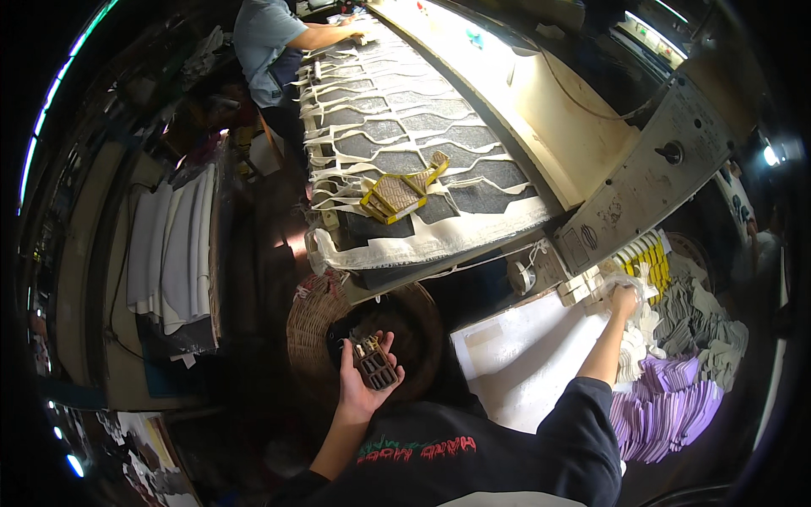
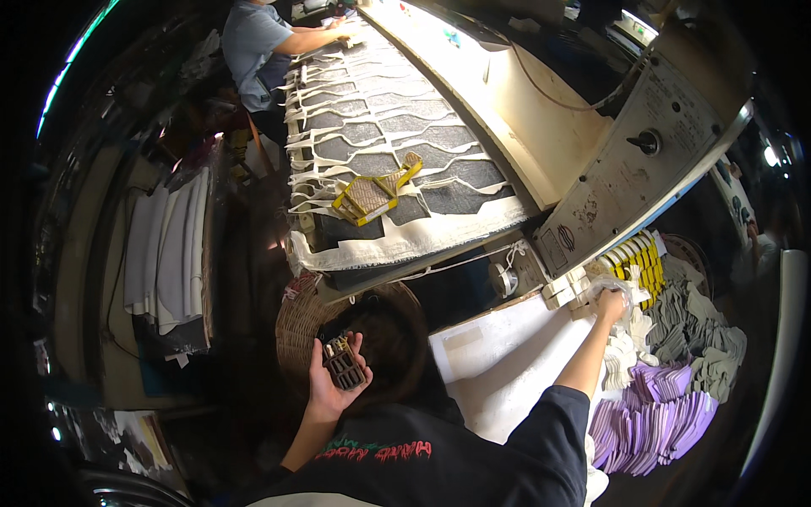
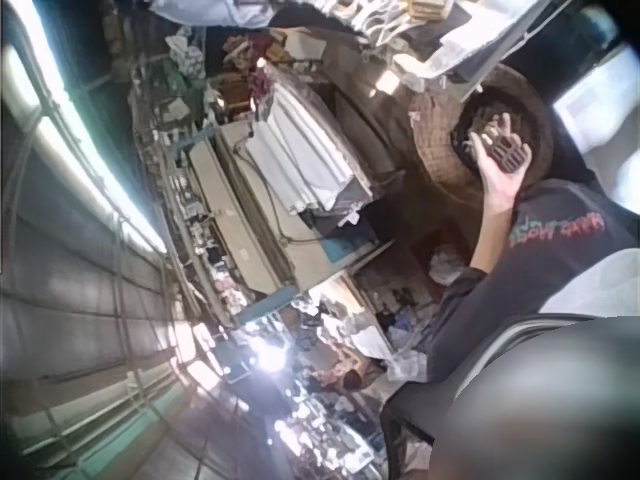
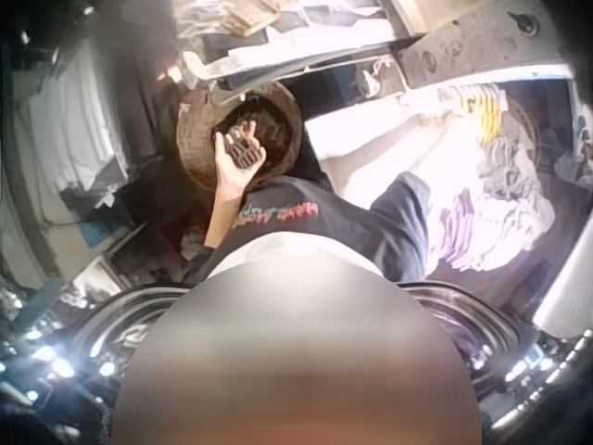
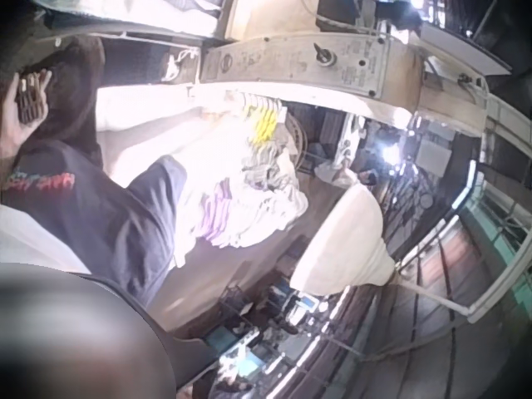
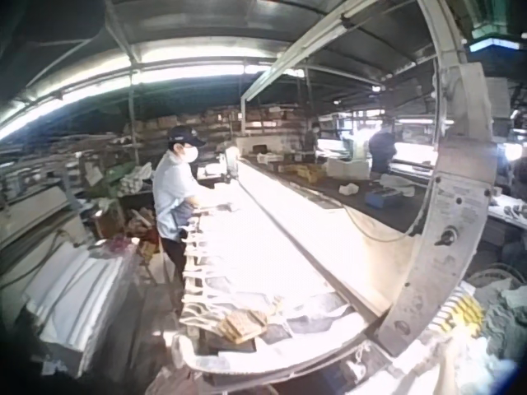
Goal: The person picks up small rectangular components from a red basket and places them on a table. They then walk to a workstation, pick up a rubber band, and tie it around a stack of the components. The person places the tied stack on the table and walks away.
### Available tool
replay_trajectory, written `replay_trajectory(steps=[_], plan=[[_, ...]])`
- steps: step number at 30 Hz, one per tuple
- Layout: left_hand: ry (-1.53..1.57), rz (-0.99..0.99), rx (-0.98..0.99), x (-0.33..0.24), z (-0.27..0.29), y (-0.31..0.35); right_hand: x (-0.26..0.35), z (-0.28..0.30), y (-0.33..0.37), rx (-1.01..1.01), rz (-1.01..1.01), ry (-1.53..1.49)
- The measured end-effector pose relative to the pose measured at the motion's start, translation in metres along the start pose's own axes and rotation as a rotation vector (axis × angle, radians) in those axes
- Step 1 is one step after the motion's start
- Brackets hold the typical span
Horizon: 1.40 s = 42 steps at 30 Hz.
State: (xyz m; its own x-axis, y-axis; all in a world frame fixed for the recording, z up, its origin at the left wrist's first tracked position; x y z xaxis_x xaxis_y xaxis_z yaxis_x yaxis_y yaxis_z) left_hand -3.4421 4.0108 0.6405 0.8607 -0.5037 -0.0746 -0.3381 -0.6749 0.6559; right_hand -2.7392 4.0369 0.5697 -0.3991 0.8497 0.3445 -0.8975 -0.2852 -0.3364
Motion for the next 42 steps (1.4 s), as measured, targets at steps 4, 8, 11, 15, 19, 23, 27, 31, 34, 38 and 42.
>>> replay_trajectory(steps=[4,8,11,15,19,23,27,31,34,38,42], plan=[[0.0,-0.017,-0.016,-0.001,0.001,-0.004,-0.013,0.025,0.01,-0.145,0.014,-0.208],[-0.037,-0.044,0.003,-0.003,0.002,-0.006,-0.029,0.043,0.05,-0.12,-0.137,-0.375],[-0.103,-0.041,0.029,-0.001,0.002,-0.008,-0.028,0.04,0.102,0.306,-0.241,-0.548],[-0.21,-0.022,-0.016,0.004,0.007,-0.009,-0.013,0.057,0.163,0.6,-0.287,-0.623],[-0.263,0.023,-0.033,0.011,0.008,-0.009,0.004,0.067,0.2,0.857,-0.307,-0.786],[-0.302,0.019,-0.01,0.014,0.008,-0.008,-0.012,0.058,0.213,0.94,-0.266,-0.533],[-0.31,0.021,-0.043,0.014,0.012,-0.006,-0.034,0.052,0.209,0.885,-0.118,-0.119],[-0.344,0.021,-0.012,0.013,0.008,-0.004,0.006,0.081,0.198,0.726,-0.105,-0.492],[-0.353,0.022,0.078,0.012,-0.007,-0.002,0.082,0.119,0.217,0.875,-0.036,-1.018],[-0.482,-0.054,0.115,0.012,-0.03,-0.002,0.183,0.173,0.282,1.214,0.014,-1.5],[-0.619,-0.171,0.297,0.016,-0.062,0.014,0.237,0.203,0.352,1.512,0.038,-1.514]])
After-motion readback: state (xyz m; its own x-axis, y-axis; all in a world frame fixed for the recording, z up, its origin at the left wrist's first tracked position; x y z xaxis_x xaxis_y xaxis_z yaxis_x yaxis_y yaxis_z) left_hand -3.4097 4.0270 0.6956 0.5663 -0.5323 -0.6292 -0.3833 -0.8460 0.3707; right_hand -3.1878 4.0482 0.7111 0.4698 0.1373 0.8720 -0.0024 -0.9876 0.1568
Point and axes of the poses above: each hand's wrist, its own y-axis away from the middle knuckle, its own z-axis out of the back of the hand, x = y × z, the point moved 7 cm from there along -y, towards the middle knuckle, and after that the axes turned 11 degrees about -x, right-handed, at the moved point
